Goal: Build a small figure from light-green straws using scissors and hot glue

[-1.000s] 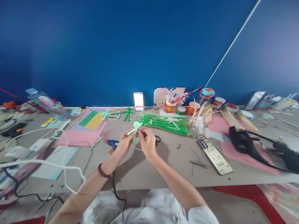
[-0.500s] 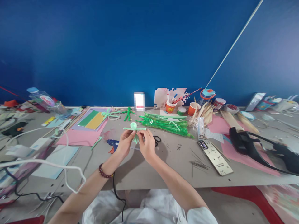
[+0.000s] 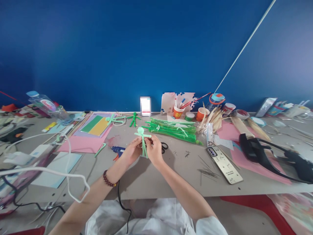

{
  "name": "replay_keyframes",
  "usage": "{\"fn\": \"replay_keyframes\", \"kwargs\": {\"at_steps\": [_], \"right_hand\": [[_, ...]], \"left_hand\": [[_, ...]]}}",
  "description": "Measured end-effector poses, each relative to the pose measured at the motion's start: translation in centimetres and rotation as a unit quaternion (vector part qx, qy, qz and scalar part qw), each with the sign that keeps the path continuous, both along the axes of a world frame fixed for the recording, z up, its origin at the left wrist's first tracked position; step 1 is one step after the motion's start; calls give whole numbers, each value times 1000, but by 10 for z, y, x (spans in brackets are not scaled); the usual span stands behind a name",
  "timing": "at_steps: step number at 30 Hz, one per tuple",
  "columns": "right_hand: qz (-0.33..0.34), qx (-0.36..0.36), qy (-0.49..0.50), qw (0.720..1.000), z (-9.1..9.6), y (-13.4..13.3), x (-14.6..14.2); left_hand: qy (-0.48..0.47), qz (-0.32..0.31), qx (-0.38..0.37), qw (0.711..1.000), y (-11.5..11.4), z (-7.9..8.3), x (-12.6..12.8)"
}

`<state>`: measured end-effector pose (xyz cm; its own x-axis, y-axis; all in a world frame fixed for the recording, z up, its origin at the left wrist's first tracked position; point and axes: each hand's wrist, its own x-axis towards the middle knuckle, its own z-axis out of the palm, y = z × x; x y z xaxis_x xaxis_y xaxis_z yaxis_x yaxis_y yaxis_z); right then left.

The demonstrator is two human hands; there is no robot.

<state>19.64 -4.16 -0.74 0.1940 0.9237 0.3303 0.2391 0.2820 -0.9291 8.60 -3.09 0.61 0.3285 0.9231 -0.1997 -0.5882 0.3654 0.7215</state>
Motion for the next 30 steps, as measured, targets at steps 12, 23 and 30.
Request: {"fn": "replay_keyframes", "kwargs": {"at_steps": [12, 23, 30], "right_hand": [[-15, 17, 14, 1000, 3, -3, 0], [20, -24, 79, 996, 5, -1, 2], [82, -60, 202, 974, -3, 7, 3]], "left_hand": [[38, 82, 37, 995, -5, 3, 6], [55, 100, 9, 993, -3, 3, 3], [23, 94, 30, 995, 0, -1, 3]]}}
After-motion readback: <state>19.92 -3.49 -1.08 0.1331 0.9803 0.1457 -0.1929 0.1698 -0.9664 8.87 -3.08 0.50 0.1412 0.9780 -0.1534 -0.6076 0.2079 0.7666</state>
